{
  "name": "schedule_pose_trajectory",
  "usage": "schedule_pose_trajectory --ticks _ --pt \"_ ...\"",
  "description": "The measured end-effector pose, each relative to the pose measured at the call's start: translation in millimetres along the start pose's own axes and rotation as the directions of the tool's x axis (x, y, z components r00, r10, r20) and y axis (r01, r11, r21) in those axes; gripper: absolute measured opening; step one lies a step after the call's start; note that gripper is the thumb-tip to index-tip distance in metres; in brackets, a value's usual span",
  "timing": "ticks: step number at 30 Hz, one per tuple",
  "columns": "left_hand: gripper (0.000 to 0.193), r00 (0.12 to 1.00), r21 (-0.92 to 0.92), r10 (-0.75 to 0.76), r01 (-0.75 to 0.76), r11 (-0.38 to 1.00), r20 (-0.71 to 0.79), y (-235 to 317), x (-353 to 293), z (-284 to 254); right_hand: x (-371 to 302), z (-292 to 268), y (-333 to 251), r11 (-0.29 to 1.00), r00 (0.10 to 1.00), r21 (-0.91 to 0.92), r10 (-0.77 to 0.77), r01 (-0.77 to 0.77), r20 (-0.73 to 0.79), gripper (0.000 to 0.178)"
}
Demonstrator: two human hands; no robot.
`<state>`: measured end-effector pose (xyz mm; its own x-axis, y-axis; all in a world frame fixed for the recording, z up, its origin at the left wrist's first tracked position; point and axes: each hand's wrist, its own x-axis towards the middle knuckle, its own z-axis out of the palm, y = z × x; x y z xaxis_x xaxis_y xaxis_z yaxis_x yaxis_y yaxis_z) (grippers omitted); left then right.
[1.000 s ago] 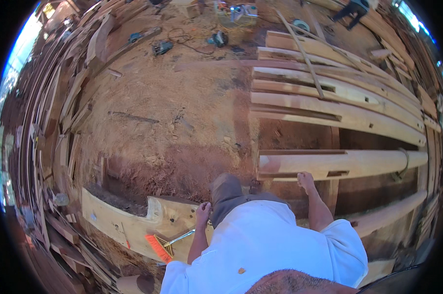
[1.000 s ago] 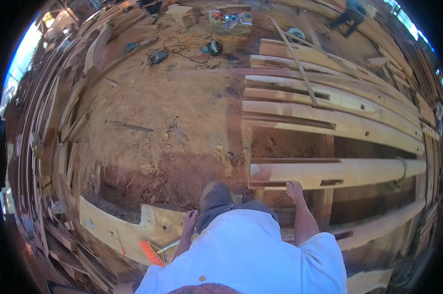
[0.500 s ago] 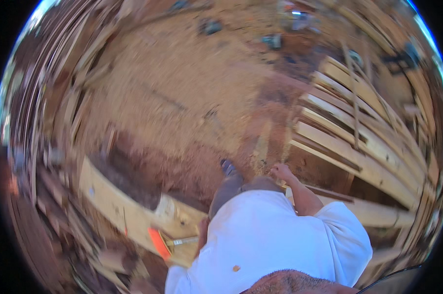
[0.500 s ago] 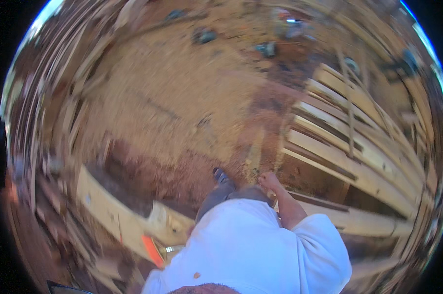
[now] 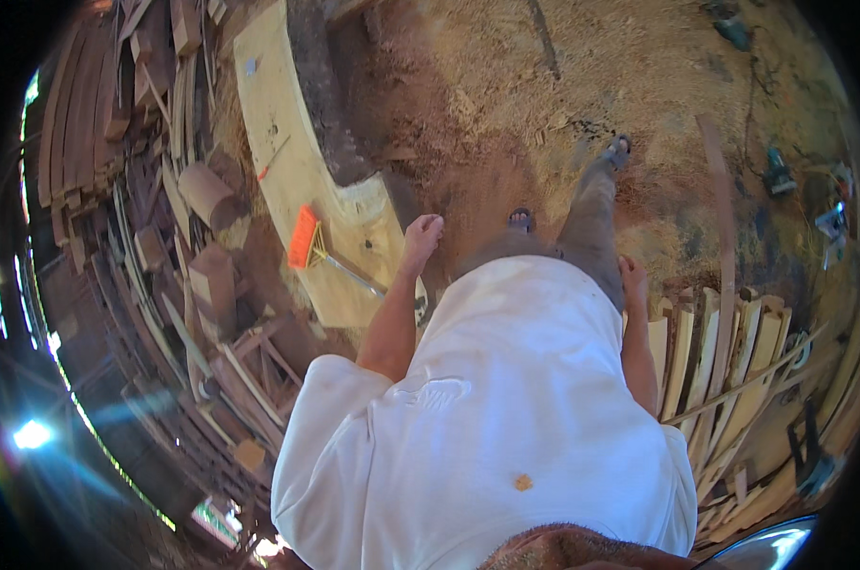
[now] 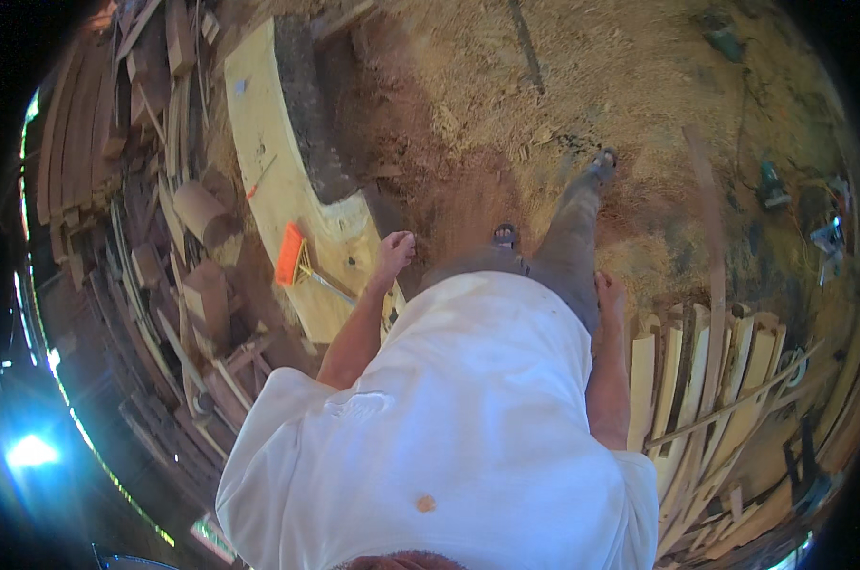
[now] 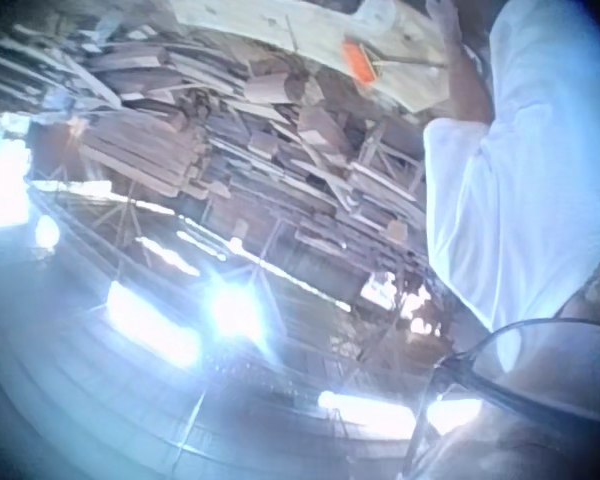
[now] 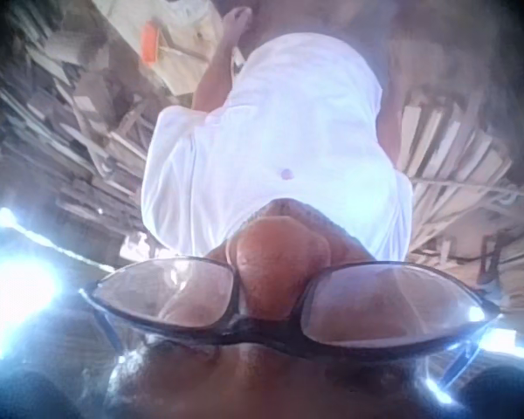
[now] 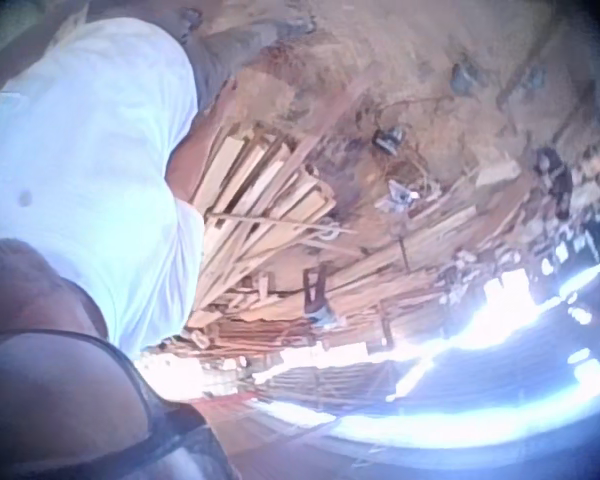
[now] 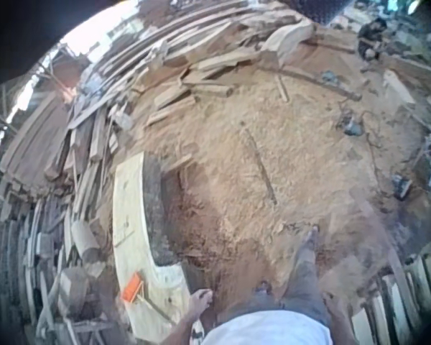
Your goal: The person walks through a woodworking shop and repeatedly picks up wooden planks and beams, inspecting them and placing them into stacks. The person handles various sizes of lumber by hand, moving pieces from piles on the floor to organized stacks.
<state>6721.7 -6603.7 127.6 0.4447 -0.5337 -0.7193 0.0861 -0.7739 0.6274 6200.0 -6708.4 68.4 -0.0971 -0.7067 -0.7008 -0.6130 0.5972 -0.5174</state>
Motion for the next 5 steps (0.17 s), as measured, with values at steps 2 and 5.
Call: schedule_pose_trajectory --ticks 2,5 --pt "0.039 0.993 0.082 -0.121 0.119 0.989 0.014 -30.4 13.6 17.5 51.4 -29.8 -8.6 0.966 0.988 -0.208 -0.153 0.155 0.027 0.035" --pt "0.043 0.979 0.330 -0.201 0.176 0.927 0.042 -116.3 26.0 11.4 107.5 -59.7 -61.2 0.998 0.999 -0.052 -0.022 0.023 0.027 0.040"
